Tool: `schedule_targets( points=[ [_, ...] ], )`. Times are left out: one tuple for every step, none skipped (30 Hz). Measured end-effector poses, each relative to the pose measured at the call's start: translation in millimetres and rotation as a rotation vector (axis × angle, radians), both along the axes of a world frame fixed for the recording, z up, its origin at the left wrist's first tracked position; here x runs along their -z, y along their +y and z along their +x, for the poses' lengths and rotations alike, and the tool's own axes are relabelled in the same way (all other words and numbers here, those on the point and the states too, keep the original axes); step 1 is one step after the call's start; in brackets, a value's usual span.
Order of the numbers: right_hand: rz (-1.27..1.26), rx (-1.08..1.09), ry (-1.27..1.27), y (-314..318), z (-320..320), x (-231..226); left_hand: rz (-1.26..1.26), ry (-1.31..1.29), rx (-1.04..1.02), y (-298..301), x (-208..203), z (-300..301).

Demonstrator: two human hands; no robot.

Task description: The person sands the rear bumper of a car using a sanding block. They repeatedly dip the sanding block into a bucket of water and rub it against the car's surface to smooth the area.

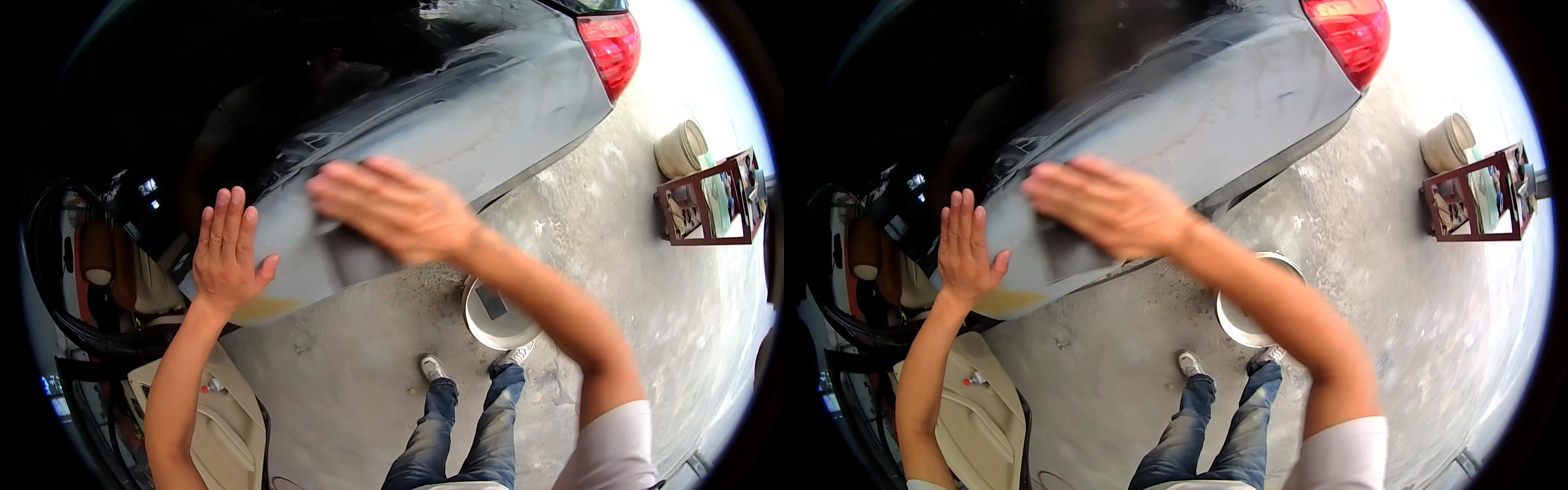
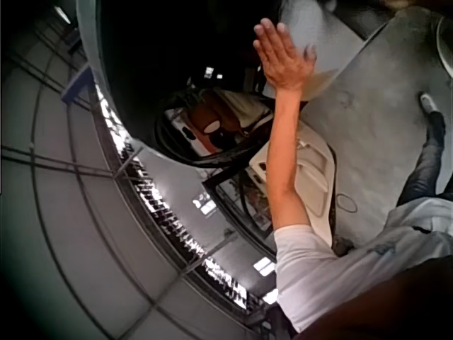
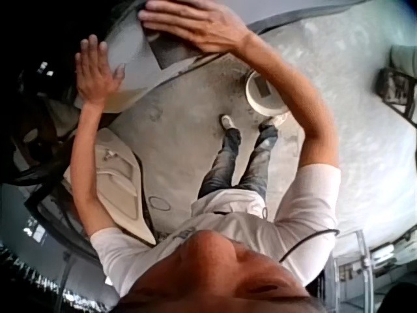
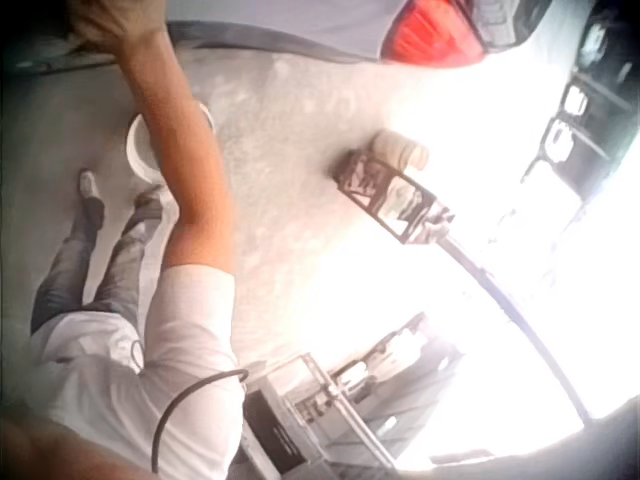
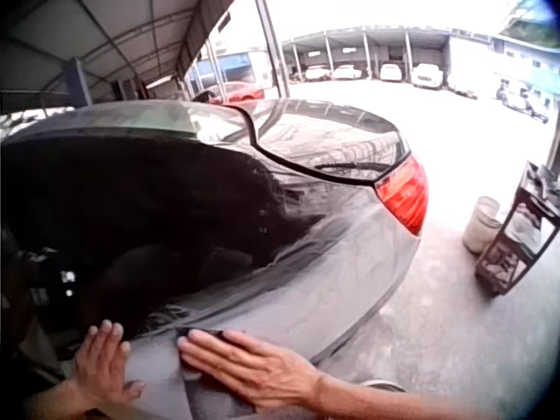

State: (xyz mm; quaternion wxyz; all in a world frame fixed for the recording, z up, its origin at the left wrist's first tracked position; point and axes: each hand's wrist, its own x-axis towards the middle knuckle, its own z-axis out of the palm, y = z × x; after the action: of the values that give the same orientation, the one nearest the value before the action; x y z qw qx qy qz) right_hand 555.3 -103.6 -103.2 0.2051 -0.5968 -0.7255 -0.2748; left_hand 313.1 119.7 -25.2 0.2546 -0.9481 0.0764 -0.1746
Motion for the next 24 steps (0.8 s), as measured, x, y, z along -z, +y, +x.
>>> schedule_targets(
  points=[
    [0.021, 0.030, 0.028, -18, 27, 6, -0.001, -0.002, -0.002, 2, -2, -6],
    [0.014, 0.099, 0.137, -39, 47, 13, 0.009, 0.002, -0.014, 4, -6, -16],
    [0.053, 0.193, 0.072, -58, 64, 14, 0.007, -0.008, -0.020, 2, -8, -17],
    [0.118, 0.215, 0.188, -52, 51, 19, 0.012, -0.008, -0.022, 1, -6, -15],
    [0.181, 0.242, 0.308, -38, 25, 24, 0.015, -0.005, -0.018, 1, -7, -14],
    [0.223, 0.097, 0.425, -17, 3, 23, 0.021, -0.010, -0.021, -1, -6, -12],
    [0.117, 0.028, 0.421, 1, -27, 11, 0.057, -0.016, -0.039, 1, 1, -9],
    [0.138, -0.082, 0.334, 24, -53, 6, 0.089, -0.009, -0.046, 10, 9, -9],
    [0.186, -0.051, 0.191, 42, -69, -8, 0.136, 0.009, -0.058, 16, 6, -13],
    [0.228, -0.046, 0.135, 51, -65, -3, 0.078, 0.018, -0.077, 15, 4, -16],
    [0.204, -0.045, 0.104, 44, -43, 1, 0.050, 0.001, -0.056, 10, 8, -8],
    [0.182, -0.044, 0.095, 29, -18, 5, 0.025, 0.007, -0.034, 6, 3, -4],
    [0.133, -0.027, 0.071, 3, 1, 8, -0.028, -0.001, 0.002, 3, 7, 2],
    [0.111, 0.094, 0.170, -25, 15, 4, -0.003, 0.012, -0.025, 3, 0, -5],
    [0.075, 0.220, 0.261, -57, 29, 5, 0.021, 0.010, -0.033, 3, -4, -8],
    [0.159, 0.356, 0.470, -85, 33, 14, 0.040, 0.000, -0.037, 1, -12, -10],
    [0.231, 0.504, 0.685, -110, 31, 34, 0.072, -0.003, -0.034, -1, -13, -10],
    [0.162, 0.552, 1.112, -142, 15, 66, 0.049, 0.003, -0.015, -1, -4, -7],
    [0.139, 0.604, 1.450, -170, -11, 103, 0.038, 0.005, -0.003, -2, -1, -4],
    [0.164, 0.675, 1.782, -196, -37, 138, 0.082, 0.022, -0.012, 4, -2, -7],
    [0.190, 0.777, 1.987, -217, -51, 195, 0.085, 0.003, 0.012, 3, 0, -6],
    [0.251, 0.856, 2.226, -230, -69, 254, 0.131, 0.013, 0.002, 3, -15, -7],
    [0.283, 0.909, 2.543, -243, -84, 303, 0.148, 0.017, -0.005, 9, -20, -11],
    [0.309, 0.810, 2.737, -252, -98, 345, 0.168, 0.024, -0.016, 14, -27, -17]
  ],
)
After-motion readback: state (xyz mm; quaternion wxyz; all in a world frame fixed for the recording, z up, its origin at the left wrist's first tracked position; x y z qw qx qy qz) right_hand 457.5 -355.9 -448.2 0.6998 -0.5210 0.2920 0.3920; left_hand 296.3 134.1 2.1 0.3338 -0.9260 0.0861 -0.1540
